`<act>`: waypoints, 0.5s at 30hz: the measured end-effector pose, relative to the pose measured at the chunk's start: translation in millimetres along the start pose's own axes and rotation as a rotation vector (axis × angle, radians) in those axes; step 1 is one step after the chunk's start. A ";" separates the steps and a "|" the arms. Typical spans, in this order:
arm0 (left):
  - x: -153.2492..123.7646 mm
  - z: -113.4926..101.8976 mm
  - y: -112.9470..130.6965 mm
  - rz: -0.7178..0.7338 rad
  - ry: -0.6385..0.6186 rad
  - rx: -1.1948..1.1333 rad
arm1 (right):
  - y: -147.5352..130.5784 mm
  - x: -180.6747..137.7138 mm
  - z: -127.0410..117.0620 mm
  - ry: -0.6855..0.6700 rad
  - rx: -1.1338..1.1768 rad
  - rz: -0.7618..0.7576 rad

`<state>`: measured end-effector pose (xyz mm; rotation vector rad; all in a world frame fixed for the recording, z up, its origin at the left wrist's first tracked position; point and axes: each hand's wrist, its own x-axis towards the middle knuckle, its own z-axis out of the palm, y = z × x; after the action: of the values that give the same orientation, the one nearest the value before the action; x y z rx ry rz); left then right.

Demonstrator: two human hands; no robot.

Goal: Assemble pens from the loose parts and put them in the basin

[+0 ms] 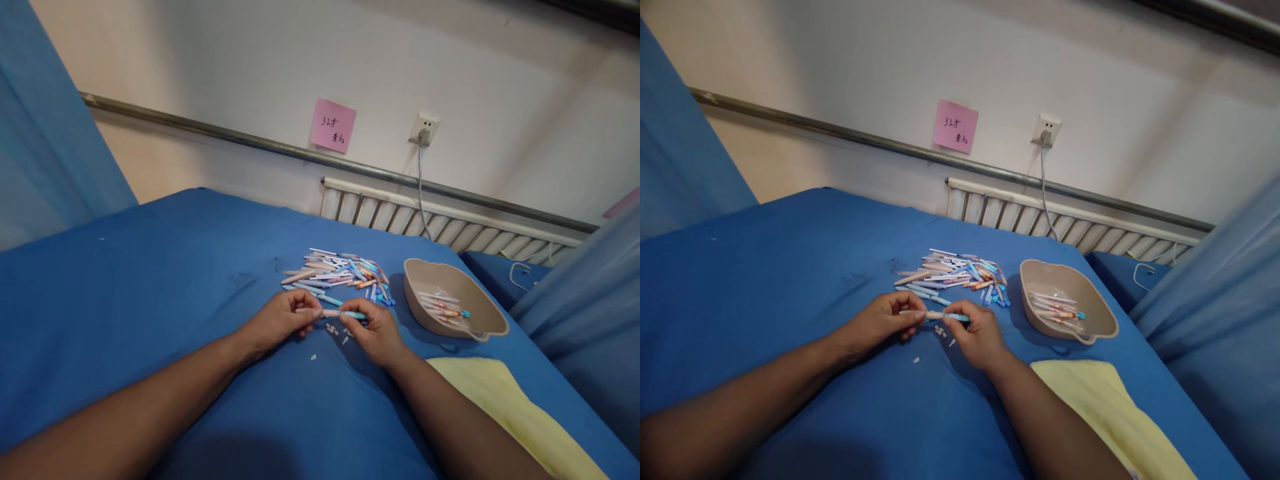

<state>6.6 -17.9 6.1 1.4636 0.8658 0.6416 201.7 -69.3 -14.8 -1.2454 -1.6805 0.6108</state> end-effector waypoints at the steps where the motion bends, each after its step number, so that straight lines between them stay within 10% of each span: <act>1: 0.1 -0.7 0.0 0.055 0.014 -0.017 | 0.5 0.0 0.0 0.003 -0.001 -0.003; 15: 1.1 -2.8 -0.2 0.061 -0.001 -0.068 | 1.8 -0.7 0.6 0.025 0.000 -0.005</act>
<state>4.9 -15.4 6.0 1.4334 0.7932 0.7090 202.1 -69.2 -16.7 -1.2441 -1.6626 0.5902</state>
